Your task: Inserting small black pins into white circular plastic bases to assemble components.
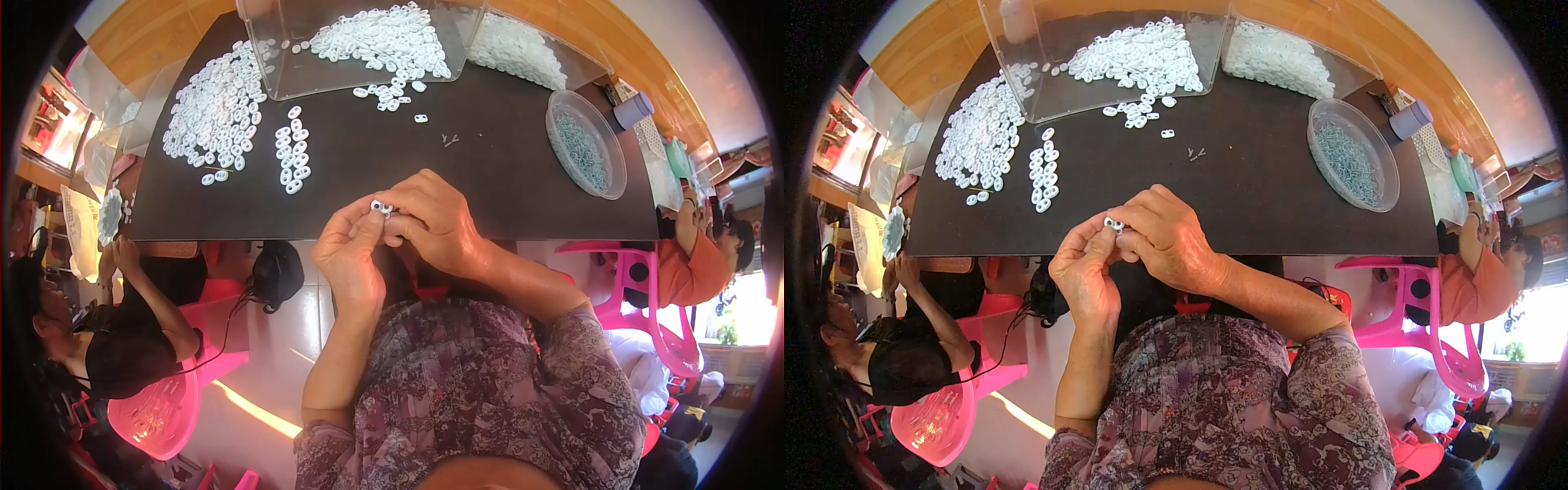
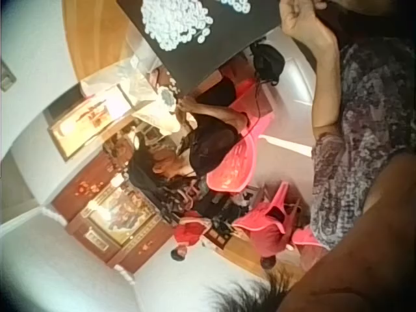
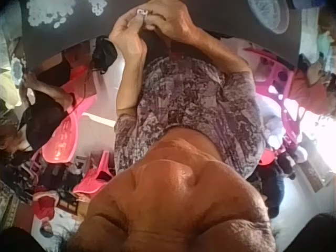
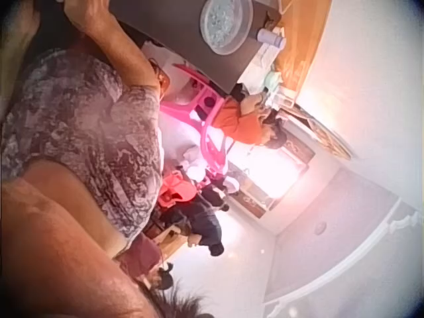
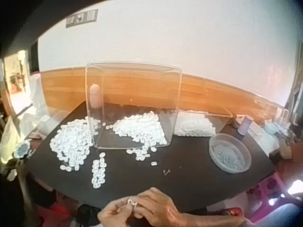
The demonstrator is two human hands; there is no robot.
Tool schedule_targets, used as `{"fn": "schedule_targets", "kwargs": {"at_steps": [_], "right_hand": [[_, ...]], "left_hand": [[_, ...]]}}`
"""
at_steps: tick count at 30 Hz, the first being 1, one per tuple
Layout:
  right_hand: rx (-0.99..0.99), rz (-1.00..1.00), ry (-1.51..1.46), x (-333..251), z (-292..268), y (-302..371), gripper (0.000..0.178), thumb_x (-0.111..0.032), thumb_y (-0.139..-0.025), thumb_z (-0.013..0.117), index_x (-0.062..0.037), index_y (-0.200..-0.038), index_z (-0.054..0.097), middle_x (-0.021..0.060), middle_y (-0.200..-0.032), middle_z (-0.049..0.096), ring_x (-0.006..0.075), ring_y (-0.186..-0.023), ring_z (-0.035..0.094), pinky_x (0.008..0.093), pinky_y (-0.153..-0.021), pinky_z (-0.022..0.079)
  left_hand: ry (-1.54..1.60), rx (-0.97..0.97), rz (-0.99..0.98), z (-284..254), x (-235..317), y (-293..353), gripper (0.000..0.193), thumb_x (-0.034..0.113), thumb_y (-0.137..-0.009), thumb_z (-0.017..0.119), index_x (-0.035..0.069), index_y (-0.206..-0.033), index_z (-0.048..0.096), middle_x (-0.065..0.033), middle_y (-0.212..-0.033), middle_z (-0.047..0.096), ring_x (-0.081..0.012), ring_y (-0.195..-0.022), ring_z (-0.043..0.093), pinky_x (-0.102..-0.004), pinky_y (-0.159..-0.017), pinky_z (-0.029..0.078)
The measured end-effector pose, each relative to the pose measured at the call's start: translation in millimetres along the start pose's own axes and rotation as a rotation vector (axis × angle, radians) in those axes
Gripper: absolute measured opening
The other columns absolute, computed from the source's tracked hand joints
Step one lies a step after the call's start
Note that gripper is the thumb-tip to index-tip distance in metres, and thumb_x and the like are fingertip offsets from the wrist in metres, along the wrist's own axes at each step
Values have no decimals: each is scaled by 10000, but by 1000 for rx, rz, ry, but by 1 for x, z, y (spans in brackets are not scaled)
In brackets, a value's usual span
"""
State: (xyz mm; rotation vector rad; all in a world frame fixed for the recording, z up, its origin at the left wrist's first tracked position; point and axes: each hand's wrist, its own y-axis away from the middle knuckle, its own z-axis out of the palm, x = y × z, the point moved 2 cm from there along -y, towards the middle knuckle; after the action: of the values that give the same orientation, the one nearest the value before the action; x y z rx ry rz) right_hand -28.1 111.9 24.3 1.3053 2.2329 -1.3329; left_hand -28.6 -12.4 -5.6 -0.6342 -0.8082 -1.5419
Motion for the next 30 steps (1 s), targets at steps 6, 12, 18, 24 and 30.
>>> {"fn": "schedule_targets", "kwargs": {"at_steps": [6,12,18,24,30], "right_hand": [[44,-5,45,0,0,2,234,-25,-687,641,-9,-920,621,85,-808,589,251,-691,516,343,-607,445],[87,-180,189,3,1,5,273,-38,-658,685,15,-913,602,96,-799,574,254,-682,516,335,-573,448],[115,-258,219,6,4,7,323,-41,-646,706,20,-940,586,95,-798,565,247,-667,509,332,-561,445],[148,-283,196,4,0,7,353,-49,-642,730,19,-953,577,95,-810,571,238,-652,508,321,-545,440],[164,-267,142,0,-2,6,365,-51,-648,736,13,-966,570,94,-838,583,231,-657,517,310,-542,442]], "left_hand": [[-37,21,-9,3,1,0,143,-41,-854,550,-99,-977,593,-135,-849,642,-137,-642,585,-231,-587,491],[-73,-8,-9,2,3,0,156,-40,-855,547,-103,-988,599,-131,-871,639,-133,-661,585,-225,-595,490],[-93,-56,31,-1,2,-1,171,-25,-848,573,-95,-1001,603,-106,-878,637,-119,-707,579,-224,-636,481],[-152,-104,92,-4,4,-2,171,2,-833,622,-55,-994,630,-67,-870,637,-101,-734,558,-215,-635,454],[-145,-121,207,0,3,2,192,36,-842,630,-41,-1017,638,-56,-887,634,-95,-739,545,-219,-612,443]]}}
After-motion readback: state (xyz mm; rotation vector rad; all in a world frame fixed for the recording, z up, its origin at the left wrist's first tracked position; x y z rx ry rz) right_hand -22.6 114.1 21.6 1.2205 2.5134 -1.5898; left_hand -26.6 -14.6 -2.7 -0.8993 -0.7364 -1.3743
